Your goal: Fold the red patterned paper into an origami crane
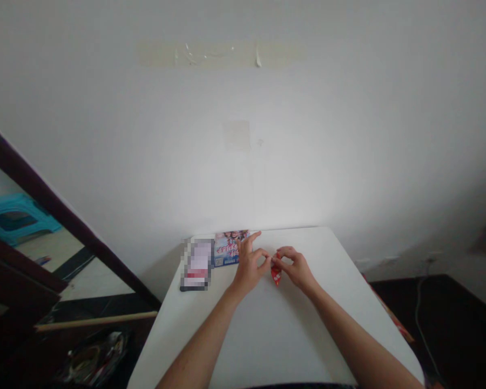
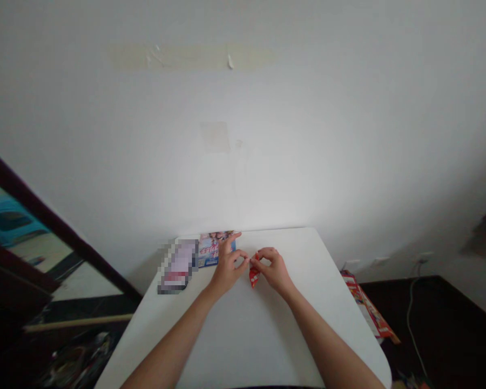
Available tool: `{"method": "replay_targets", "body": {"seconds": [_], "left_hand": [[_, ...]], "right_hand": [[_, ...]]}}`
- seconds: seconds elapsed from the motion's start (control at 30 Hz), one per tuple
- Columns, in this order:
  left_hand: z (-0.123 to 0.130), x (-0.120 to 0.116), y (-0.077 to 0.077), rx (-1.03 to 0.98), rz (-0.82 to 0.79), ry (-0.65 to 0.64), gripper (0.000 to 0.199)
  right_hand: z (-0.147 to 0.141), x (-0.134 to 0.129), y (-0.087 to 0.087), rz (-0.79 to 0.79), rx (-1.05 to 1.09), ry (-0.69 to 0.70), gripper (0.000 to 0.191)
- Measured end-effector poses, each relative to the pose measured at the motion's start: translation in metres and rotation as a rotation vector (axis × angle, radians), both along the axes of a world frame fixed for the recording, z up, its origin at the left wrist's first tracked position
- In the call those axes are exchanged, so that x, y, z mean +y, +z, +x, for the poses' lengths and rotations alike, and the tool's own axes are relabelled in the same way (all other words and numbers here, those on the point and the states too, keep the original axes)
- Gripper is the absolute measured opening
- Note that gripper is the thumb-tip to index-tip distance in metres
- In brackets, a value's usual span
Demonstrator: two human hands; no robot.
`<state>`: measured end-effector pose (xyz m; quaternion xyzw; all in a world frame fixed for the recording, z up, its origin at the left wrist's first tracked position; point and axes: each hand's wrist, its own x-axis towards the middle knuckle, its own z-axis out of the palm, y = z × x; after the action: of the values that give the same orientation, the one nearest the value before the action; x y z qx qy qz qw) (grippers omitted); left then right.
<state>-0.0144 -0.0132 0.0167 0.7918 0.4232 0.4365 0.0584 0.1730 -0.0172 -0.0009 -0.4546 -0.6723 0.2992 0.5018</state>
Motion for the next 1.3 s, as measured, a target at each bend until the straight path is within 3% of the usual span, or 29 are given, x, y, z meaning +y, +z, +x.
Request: {"method": "replay_targets", "body": {"seconds": [0.37, 0.5, 0.73, 1.07, 1.3], "left_hand": [[-0.001, 0.003, -0.001, -0.027, -0.047, 0.016, 0.009], [0.0, 0.003, -0.002, -0.042, -0.066, 0.014, 0.009], [0.003, 0.0, -0.004, -0.026, -0.061, -0.009, 0.007], [0.001, 0.006, -0.008, -0.073, -0.062, 0.037, 0.007], [0.001, 0.005, -0.007, -0.074, -0.053, 0.031, 0.005]], "right_hand": [[0.002, 0.001, 0.003, -0.03, 0.016, -0.024, 0.031], [0.002, 0.001, 0.006, 0.029, -0.014, -0.004, 0.028], [-0.001, 0.001, 0.001, 0.092, -0.067, -0.102, 0.024], [0.004, 0.007, -0.008, 0.091, -0.046, -0.113, 0.03], [0.0, 0.004, -0.004, 0.115, -0.036, -0.139, 0.031]]}}
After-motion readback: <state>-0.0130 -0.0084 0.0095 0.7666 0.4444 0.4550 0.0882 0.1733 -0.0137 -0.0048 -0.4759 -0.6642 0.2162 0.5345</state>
